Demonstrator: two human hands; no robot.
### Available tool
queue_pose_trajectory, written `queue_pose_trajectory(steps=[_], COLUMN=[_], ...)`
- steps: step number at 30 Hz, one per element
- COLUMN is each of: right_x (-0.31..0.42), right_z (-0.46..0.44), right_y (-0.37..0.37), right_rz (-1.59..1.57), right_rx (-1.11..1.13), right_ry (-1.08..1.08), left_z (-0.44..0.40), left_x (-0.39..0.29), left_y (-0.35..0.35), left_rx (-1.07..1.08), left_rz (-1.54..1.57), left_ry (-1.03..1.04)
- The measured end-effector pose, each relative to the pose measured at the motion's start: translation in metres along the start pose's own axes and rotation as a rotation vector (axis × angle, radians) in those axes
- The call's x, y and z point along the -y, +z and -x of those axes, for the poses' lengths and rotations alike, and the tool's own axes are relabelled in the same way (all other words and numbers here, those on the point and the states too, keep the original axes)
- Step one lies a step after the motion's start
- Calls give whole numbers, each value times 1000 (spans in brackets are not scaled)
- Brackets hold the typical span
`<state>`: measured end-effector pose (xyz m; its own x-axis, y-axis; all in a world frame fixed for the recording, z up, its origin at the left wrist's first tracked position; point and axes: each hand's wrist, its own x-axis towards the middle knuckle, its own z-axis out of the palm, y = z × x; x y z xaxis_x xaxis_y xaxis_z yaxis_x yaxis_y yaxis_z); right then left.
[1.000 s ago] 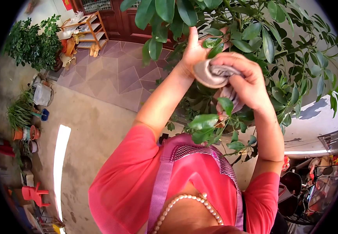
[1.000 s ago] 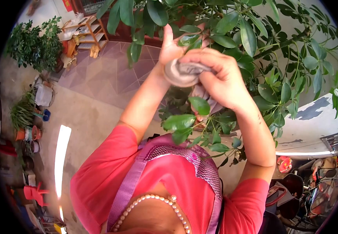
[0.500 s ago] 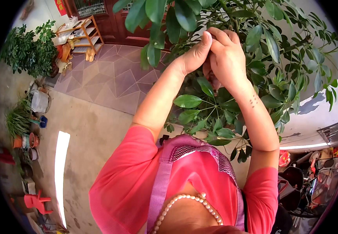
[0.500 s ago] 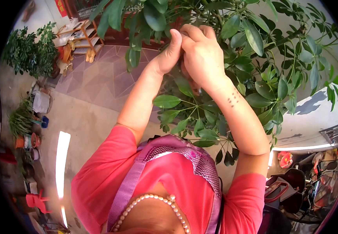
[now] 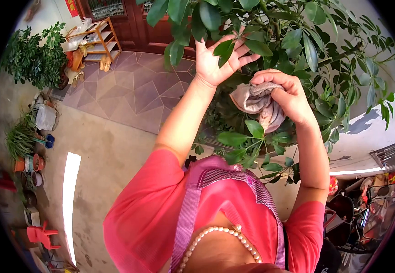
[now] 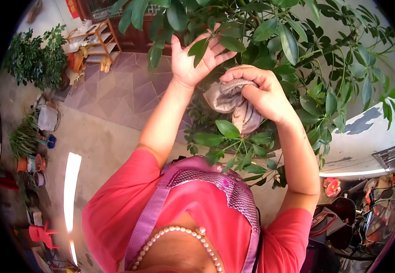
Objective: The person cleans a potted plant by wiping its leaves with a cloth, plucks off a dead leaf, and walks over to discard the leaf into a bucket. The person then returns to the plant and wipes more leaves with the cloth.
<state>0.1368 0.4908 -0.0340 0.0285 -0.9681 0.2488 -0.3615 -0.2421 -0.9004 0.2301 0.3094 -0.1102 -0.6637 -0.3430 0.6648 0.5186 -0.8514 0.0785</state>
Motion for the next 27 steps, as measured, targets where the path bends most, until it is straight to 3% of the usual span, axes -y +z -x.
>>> queue_pose_trajectory(steps=[3,6,7,8,11,14,15,18,20,21,22,24,25,27], right_x=[2,8,15,12,24,4,-2,-13,-22,-23,-26,-30,-24,-24], right_z=[0,-3,-6,-14,-35,-54,-54,-46,-36,-35,-30,-19,-17,-16], right_y=[3,12,18,20,34,28,22,10,-2,-14,-22,-37,-38,-47], right_rz=[-48,112,210,390,1027,1463,1494,1534,1533,1551,1490,1410,1338,1109], right_rx=[-3,-7,-38,-90,-316,-340,-343,-374,-415,-451,-432,-437,-489,-630], right_ry=[26,-139,-240,-437,-666,-558,-567,-515,-450,-515,-434,-309,-288,-432], left_z=[-4,-6,-4,-3,2,-3,-3,-4,2,5,5,4,2,-2], left_x=[3,5,8,8,10,11,10,1,-5,-6,-10,-12,-13,-14], left_y=[-7,-13,-10,-8,-6,7,8,7,13,15,9,17,13,2], left_rx=[61,64,-32,-59,-73,-95,150,29,-70,-121,87,-88,-22,108], left_rz=[19,38,-86,-73,-10,-92,28,149,37,-16,246,16,42,93], left_ry=[-3,30,51,63,118,193,126,3,-2,-8,4,-15,-39,-87])
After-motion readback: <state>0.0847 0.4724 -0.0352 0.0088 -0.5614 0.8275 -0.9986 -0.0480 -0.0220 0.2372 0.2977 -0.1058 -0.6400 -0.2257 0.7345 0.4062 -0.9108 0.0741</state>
